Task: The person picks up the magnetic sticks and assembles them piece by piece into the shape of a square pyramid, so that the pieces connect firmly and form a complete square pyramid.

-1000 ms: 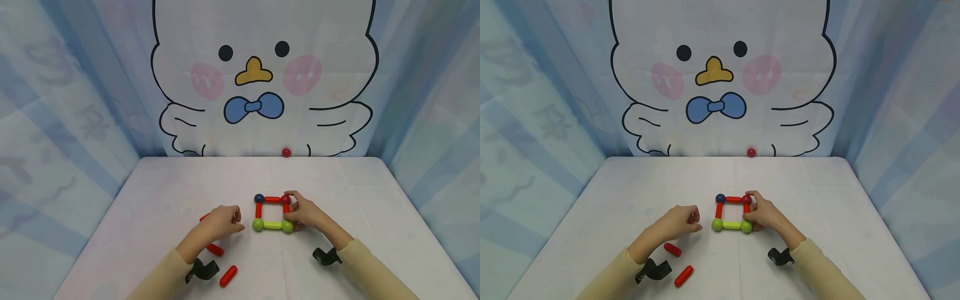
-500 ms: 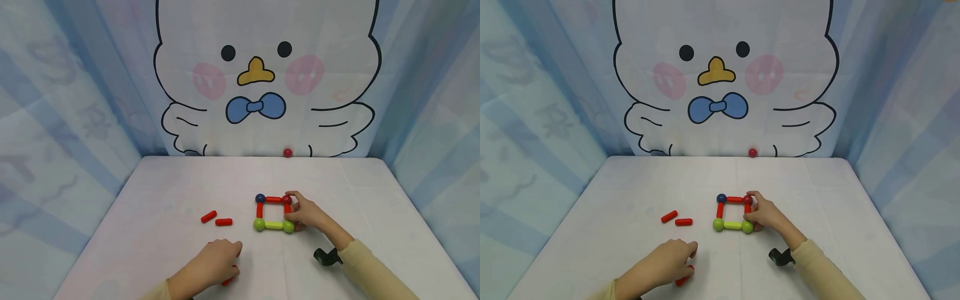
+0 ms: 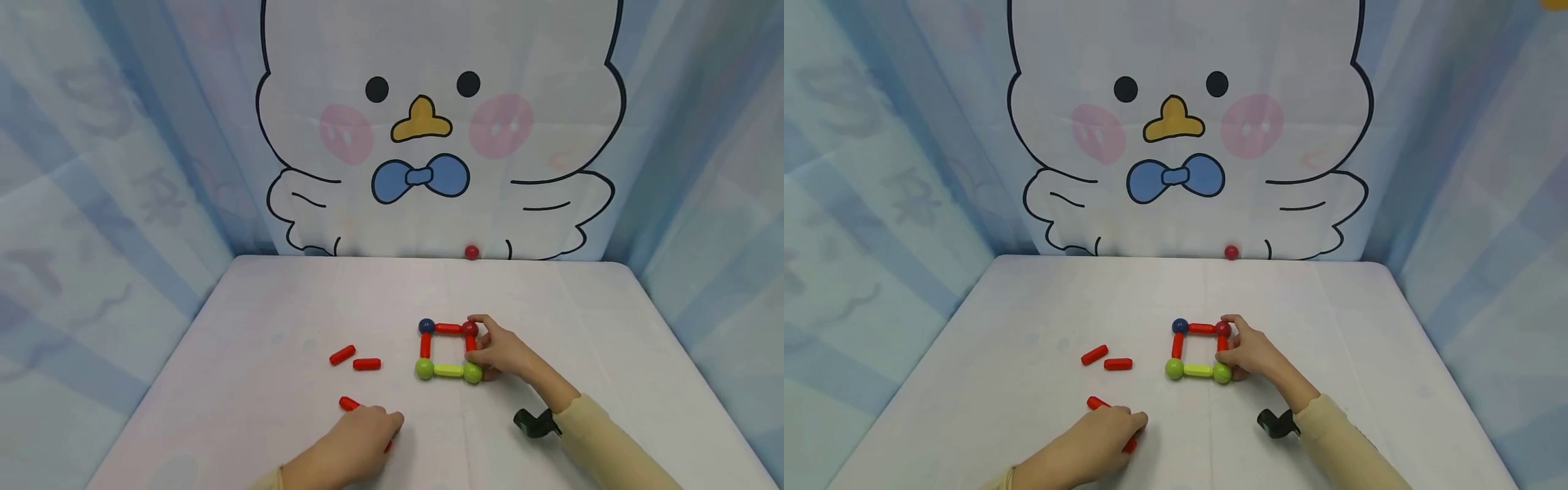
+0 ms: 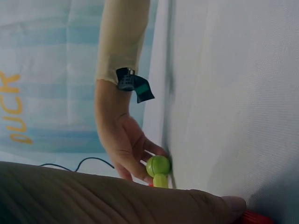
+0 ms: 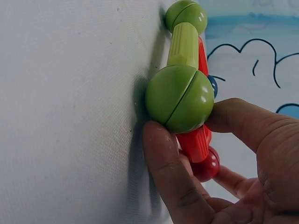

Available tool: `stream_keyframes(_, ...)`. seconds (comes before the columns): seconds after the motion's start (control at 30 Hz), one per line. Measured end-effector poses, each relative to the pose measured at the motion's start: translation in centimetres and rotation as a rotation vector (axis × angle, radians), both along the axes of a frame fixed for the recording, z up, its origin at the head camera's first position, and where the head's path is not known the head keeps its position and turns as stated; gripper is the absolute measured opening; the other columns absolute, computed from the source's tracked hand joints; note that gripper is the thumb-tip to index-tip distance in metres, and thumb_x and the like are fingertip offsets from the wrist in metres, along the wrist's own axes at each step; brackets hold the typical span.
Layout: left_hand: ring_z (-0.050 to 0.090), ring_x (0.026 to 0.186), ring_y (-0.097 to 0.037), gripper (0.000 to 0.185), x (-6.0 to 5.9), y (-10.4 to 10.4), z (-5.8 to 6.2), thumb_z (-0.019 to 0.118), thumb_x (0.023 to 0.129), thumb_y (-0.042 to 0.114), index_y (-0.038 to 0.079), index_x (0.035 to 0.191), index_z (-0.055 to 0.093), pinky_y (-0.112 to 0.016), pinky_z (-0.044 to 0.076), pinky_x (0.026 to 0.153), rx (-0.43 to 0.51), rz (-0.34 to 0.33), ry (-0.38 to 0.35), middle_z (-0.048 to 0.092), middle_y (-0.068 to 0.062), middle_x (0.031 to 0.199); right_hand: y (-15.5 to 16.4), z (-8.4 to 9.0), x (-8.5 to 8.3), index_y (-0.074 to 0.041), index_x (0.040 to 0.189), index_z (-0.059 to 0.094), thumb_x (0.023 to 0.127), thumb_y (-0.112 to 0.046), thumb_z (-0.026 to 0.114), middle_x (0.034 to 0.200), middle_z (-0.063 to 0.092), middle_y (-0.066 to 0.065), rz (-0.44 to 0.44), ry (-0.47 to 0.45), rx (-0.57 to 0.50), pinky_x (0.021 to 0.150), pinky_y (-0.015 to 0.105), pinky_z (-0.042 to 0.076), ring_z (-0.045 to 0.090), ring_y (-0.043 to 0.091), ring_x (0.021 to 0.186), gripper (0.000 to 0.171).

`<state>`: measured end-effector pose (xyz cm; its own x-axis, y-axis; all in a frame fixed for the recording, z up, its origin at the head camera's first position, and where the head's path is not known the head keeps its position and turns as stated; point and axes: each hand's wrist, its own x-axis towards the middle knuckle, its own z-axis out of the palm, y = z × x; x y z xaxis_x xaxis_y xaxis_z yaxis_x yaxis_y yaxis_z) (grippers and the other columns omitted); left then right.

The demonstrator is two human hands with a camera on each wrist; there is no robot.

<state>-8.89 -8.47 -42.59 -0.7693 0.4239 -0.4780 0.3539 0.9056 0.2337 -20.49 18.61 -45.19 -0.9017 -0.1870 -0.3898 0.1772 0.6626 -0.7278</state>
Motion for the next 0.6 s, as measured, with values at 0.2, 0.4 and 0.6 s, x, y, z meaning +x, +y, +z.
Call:
stream_keyframes(0.2,0.052,0.070,-0.011,0.028,-0.2,0.2,0.1,0.077,0.092,0.017,0.023,0.119,0.072,-0.026,0.052,0.068,0.022,0.021,0.012,0.058,0.005,0.079,-0.2,-0.1,0.0,-0.014,0.156,0.032,0.092,-0.017,0.077,0.112,0.060,0.015,-0.008,-0.006,0.006,0.065,0.032,0.061,0.064,0.022,0.077,0.078)
stream_keyframes(0.4,0.052,0.067,-0.010,0.019,-0.7,0.7,0.3,0.078,0.091,0.015,0.023,0.105,0.068,-0.022,0.048,0.063,0.128,0.054,0.072,0.056,0.007,0.077,-0.2,-0.2,0.0,-0.013,0.156,0.032,0.092,-0.017,0.078,0.111,0.060,0.015,-0.007,0.003,0.007,0.065,0.032,0.061,0.064,0.021,0.078,0.079)
stream_keyframes(0.6,0.053,0.068,-0.008,0.027,-2.1,1.7,1.5,0.082,0.088,0.014,0.019,0.107,0.064,-0.020,0.050,0.065,0.245,0.112,0.156,0.059,0.007,0.082,-0.1,-0.2,0.0,-0.013,0.156,0.032,0.092,-0.017,0.077,0.113,0.060,0.016,-0.010,0.002,0.008,0.065,0.032,0.061,0.064,0.021,0.079,0.079)
